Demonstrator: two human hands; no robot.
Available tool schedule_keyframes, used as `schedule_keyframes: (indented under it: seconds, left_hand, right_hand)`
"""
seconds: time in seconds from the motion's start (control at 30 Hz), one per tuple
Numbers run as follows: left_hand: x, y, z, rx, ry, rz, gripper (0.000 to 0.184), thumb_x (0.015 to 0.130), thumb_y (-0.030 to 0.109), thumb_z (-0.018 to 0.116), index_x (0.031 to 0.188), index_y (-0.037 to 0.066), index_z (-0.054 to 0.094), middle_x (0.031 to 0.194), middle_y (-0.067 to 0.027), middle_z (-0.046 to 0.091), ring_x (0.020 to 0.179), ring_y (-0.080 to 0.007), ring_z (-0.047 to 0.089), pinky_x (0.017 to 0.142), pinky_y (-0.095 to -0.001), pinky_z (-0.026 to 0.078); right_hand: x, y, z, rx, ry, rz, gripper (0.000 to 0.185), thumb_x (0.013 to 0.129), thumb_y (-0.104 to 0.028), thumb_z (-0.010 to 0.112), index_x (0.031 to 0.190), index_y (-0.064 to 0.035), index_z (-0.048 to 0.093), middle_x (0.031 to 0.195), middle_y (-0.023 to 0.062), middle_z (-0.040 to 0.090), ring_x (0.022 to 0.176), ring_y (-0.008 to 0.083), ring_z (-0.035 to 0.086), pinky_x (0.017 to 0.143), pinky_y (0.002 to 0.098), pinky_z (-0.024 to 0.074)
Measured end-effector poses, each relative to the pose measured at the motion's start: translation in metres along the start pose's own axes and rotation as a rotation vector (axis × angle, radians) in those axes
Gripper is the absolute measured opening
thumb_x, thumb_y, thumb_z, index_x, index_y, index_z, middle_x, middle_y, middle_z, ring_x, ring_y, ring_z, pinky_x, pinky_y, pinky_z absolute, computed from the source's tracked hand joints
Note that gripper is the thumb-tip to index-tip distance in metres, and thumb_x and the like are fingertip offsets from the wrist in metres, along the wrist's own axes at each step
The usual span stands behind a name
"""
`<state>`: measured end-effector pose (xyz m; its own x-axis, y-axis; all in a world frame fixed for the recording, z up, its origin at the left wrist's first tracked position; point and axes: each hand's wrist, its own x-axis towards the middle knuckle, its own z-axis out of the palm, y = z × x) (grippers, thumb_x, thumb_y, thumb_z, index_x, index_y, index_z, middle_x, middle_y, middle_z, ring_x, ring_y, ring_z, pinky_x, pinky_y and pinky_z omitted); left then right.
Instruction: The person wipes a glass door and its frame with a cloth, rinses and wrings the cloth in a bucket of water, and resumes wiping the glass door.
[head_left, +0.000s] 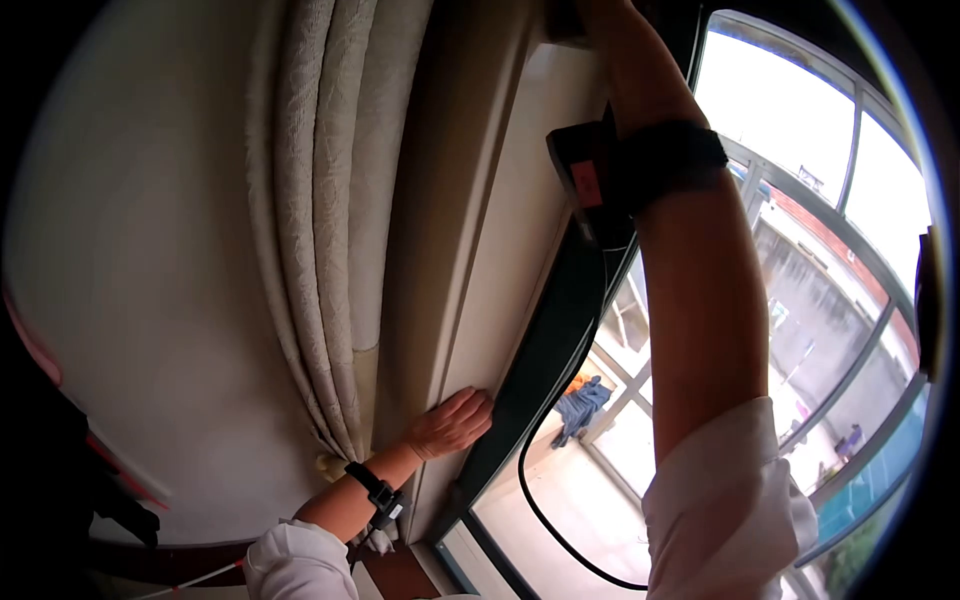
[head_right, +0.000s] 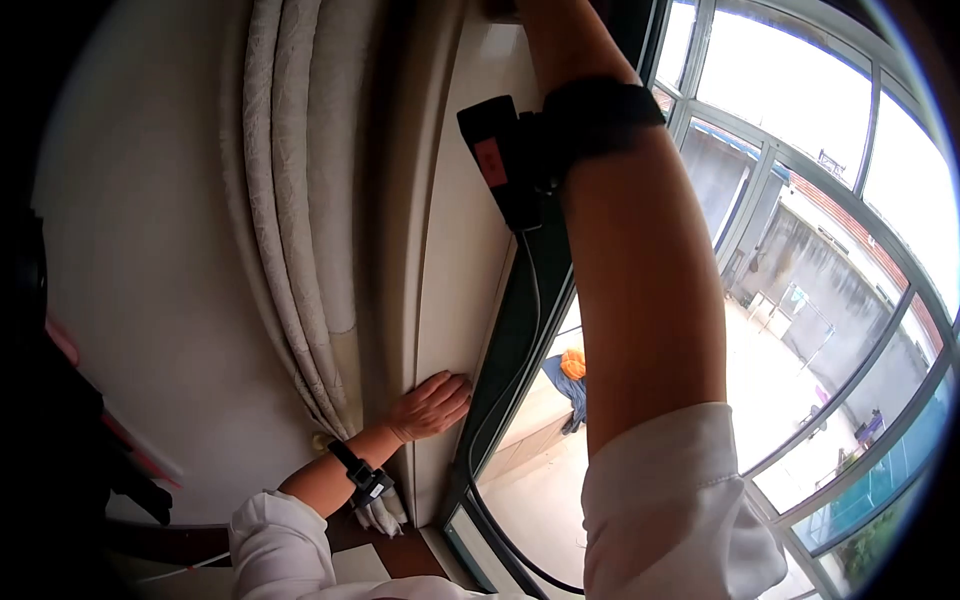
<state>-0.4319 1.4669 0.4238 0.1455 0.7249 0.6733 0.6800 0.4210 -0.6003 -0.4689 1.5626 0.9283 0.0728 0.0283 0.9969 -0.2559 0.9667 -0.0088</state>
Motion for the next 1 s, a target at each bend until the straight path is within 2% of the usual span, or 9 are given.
schedule_keyframes:
  seconds: [0.13,0.2,0.27,0.4,0.47,0.6,0.7,0.8,1.0]
  left_hand:
    - [0.004,0.0,-0.002,-0.06,0.062,-0.005,0.017,0.078,0.022,0.05,0.088,0.012,0.06,0.102,-0.0019,0.056,0.105,-0.0174,0.05,0.105,-0.0369,0.029]
    - [0.001,0.001,-0.003,-0.08,0.05,0.009,0.017,0.078,0.022,0.051,0.089,0.013,0.061,0.104,-0.0012,0.056,0.106,-0.0172,0.05,0.105,-0.0373,0.028]
    - [0.0,-0.002,-0.003,-0.092,0.041,0.027,0.018,0.079,0.022,0.051,0.09,0.014,0.061,0.105,-0.0006,0.056,0.106,-0.017,0.05,0.106,-0.0377,0.028]
    - [-0.015,0.002,0.004,-0.388,0.101,0.022,0.022,0.079,0.023,0.056,0.097,0.012,0.062,0.111,-0.0018,0.055,0.108,-0.0177,0.048,0.104,-0.0387,0.031]
    - [-0.023,0.003,-0.004,-0.606,-0.047,0.01,0.026,0.076,0.023,0.06,0.099,0.011,0.062,0.108,-0.0023,0.054,0.103,-0.0194,0.05,0.099,-0.0397,0.035]
    - [-0.045,0.008,-0.056,-0.504,-0.016,0.207,0.01,0.074,0.018,0.062,0.081,0.014,0.055,0.095,-0.0001,0.051,0.095,-0.0167,0.051,0.09,-0.036,0.04]
    - [-0.042,-0.013,-0.106,-0.387,0.092,-0.026,0.011,0.074,0.014,0.061,0.076,0.016,0.049,0.093,0.0013,0.051,0.093,-0.0146,0.051,0.085,-0.0341,0.04]
    - [-0.021,-0.045,-0.136,-0.242,0.226,-0.183,0.011,0.073,0.01,0.059,0.079,0.016,0.053,0.089,0.0021,0.053,0.089,-0.0149,0.054,0.082,-0.0347,0.038]
    - [0.036,-0.089,-0.141,-0.048,0.303,-0.147,0.017,0.073,0.008,0.061,0.088,0.014,0.057,0.108,-0.0008,0.057,0.104,-0.0189,0.054,0.093,-0.0404,0.036]
  right_hand:
    - [-0.107,-0.018,-0.026,0.098,-0.068,0.058,0.062,0.093,-0.046,0.023,0.142,-0.0081,0.016,0.146,0.0222,0.012,0.135,0.0347,0.01,0.109,0.0455,0.007]
    - [-0.157,-0.024,-0.03,0.032,0.009,0.06,0.056,0.093,-0.041,0.03,0.138,-0.007,0.028,0.141,0.0221,0.025,0.132,0.0355,0.02,0.107,0.0472,0.0145]
    - [-0.204,-0.026,-0.039,0.093,-0.1,0.073,0.064,0.093,-0.047,0.029,0.141,-0.0058,0.017,0.143,0.0248,0.015,0.134,0.0407,0.012,0.109,0.0465,0.0122]
    - [-0.272,-0.026,-0.059,0.076,-0.168,0.139,0.059,0.095,-0.04,0.029,0.141,-0.0051,0.016,0.144,0.0262,0.012,0.133,0.0417,0.012,0.109,0.0466,0.0115]
    - [-0.303,-0.026,-0.067,0.101,-0.295,0.213,0.059,0.095,-0.037,0.031,0.141,-0.0026,0.016,0.143,0.0274,0.01,0.133,0.0427,0.011,0.109,0.0474,0.0118]
    - [-0.362,-0.029,-0.083,0.099,-0.388,0.247,0.058,0.094,-0.031,0.036,0.139,0.0005,0.017,0.142,0.0291,0.013,0.132,0.0446,0.013,0.107,0.0489,0.0143]
    - [-0.411,-0.035,-0.092,0.07,-0.46,0.297,0.058,0.093,-0.026,0.041,0.138,0.0024,0.019,0.139,0.0307,0.017,0.129,0.0476,0.018,0.106,0.0499,0.018]
    - [-0.465,-0.042,-0.104,0.102,-0.496,0.373,0.057,0.092,-0.024,0.044,0.136,0.0046,0.021,0.136,0.0327,0.021,0.125,0.0501,0.022,0.104,0.0506,0.0202]
    - [-0.582,-0.066,-0.123,0.145,-0.603,0.629,0.059,0.089,-0.023,0.048,0.131,0.01,0.023,0.132,0.0354,0.023,0.122,0.0536,0.021,0.103,0.0504,0.0216]
